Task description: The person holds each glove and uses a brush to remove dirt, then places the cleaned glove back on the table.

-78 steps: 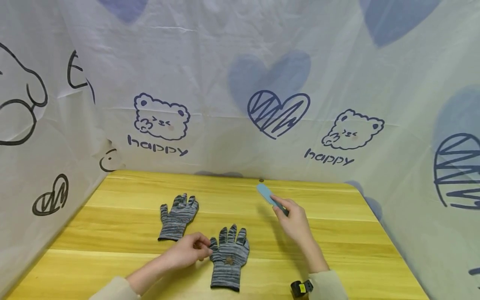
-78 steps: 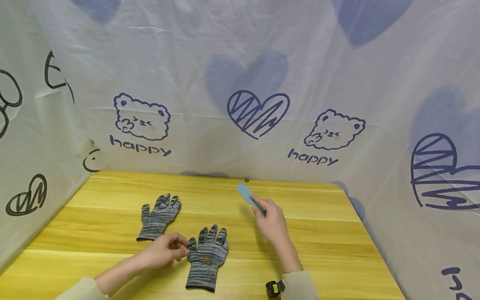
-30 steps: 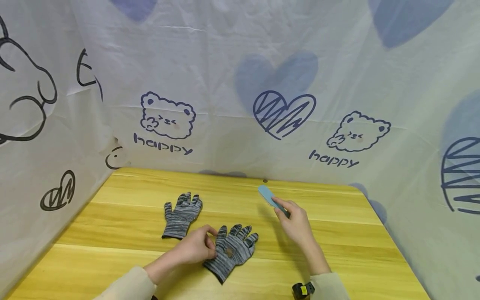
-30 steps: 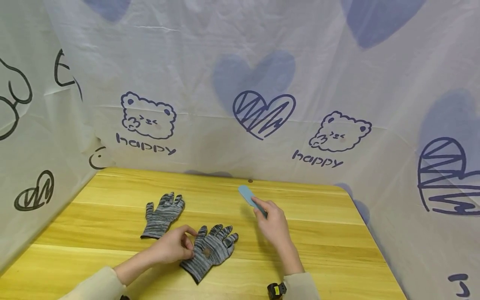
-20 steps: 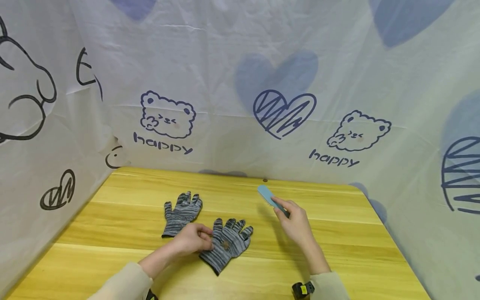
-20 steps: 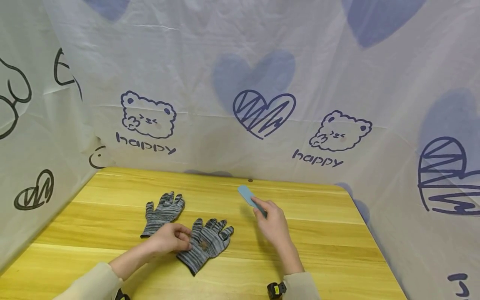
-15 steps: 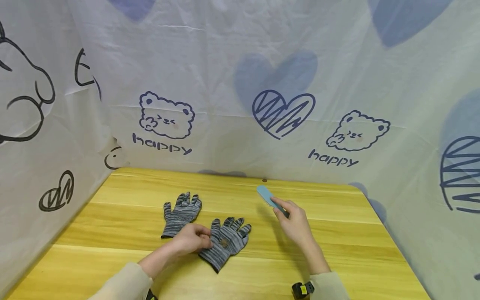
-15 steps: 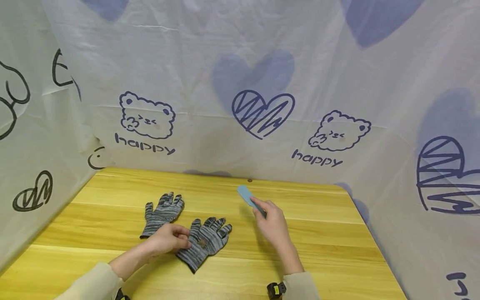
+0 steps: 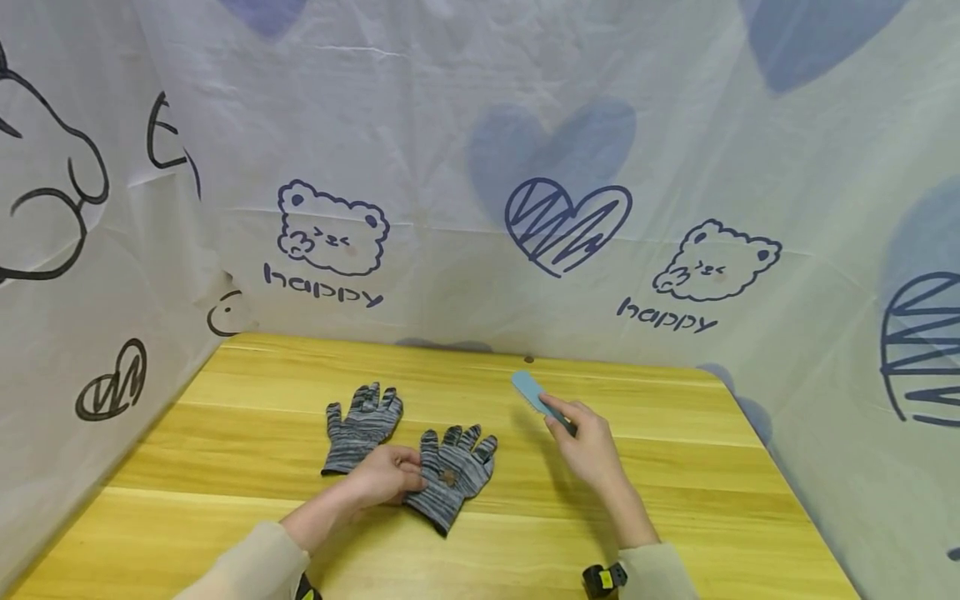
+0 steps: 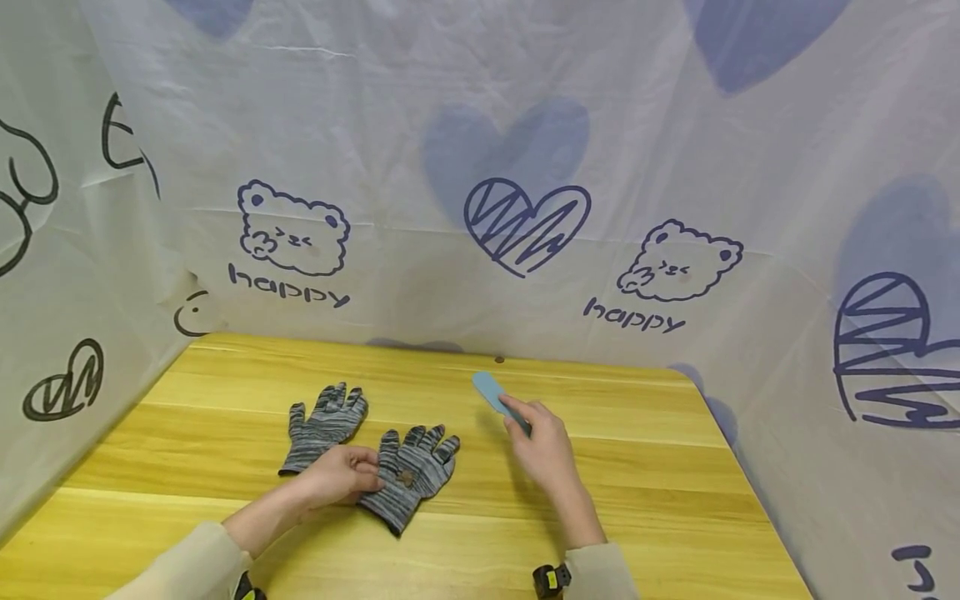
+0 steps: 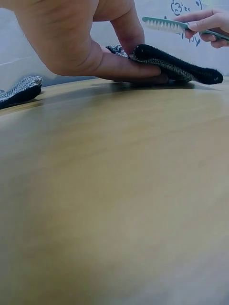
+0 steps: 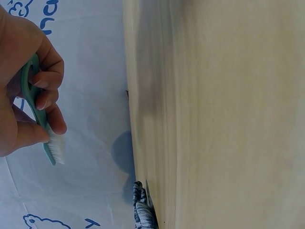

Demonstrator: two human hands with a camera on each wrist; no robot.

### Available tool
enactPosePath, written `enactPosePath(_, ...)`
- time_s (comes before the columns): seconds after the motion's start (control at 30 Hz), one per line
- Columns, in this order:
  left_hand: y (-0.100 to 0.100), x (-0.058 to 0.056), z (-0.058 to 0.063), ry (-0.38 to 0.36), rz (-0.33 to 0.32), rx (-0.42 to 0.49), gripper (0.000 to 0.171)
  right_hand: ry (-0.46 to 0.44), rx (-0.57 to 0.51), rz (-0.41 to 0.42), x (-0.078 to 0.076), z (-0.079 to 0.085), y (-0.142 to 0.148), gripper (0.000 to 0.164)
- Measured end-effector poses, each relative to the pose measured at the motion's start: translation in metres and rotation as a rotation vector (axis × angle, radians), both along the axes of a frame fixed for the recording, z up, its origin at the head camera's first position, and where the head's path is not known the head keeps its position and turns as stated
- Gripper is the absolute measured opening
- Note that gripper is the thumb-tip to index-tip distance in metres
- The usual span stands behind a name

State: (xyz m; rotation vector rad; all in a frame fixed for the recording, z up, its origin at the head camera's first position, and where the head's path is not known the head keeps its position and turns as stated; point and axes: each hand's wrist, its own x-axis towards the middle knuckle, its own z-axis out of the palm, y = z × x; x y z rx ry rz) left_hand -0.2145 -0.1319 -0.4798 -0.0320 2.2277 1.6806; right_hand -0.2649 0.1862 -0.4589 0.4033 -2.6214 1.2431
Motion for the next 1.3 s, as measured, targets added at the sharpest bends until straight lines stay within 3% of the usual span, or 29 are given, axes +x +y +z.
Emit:
enactPosePath(0.23,0.001,-0.004,-0.003,-0.018,-0.016,0.075,0.062,-0.01,-0.006,-0.003,0.0,-0.001,0.001,0.038)
enactPosePath(0.43,-0.001,-0.007,-0.005,-0.036,0.022,0.19,0.065,-0.011,-0.016,-0.005,0.0,0.0,0.001,0.038)
enactPosePath(0.87,0.0,-0.014,0.005,0.002,0.073,0.416,0.073,0.028,-0.024,-0.012,0.002,0.002,-0.002,0.038)
enactPosePath(1.17,0.013,-0.019,0.005,0.054,0.196,0.447,0.075,0.09,-0.063,0.007,0.005,0.006,-0.008,0.036)
enactPosePath(1.3,0.018,-0.018,0.007,0.095,0.199,0.471,0.074,0.129,-0.073,0.019,0.008,0.009,-0.013,0.036)
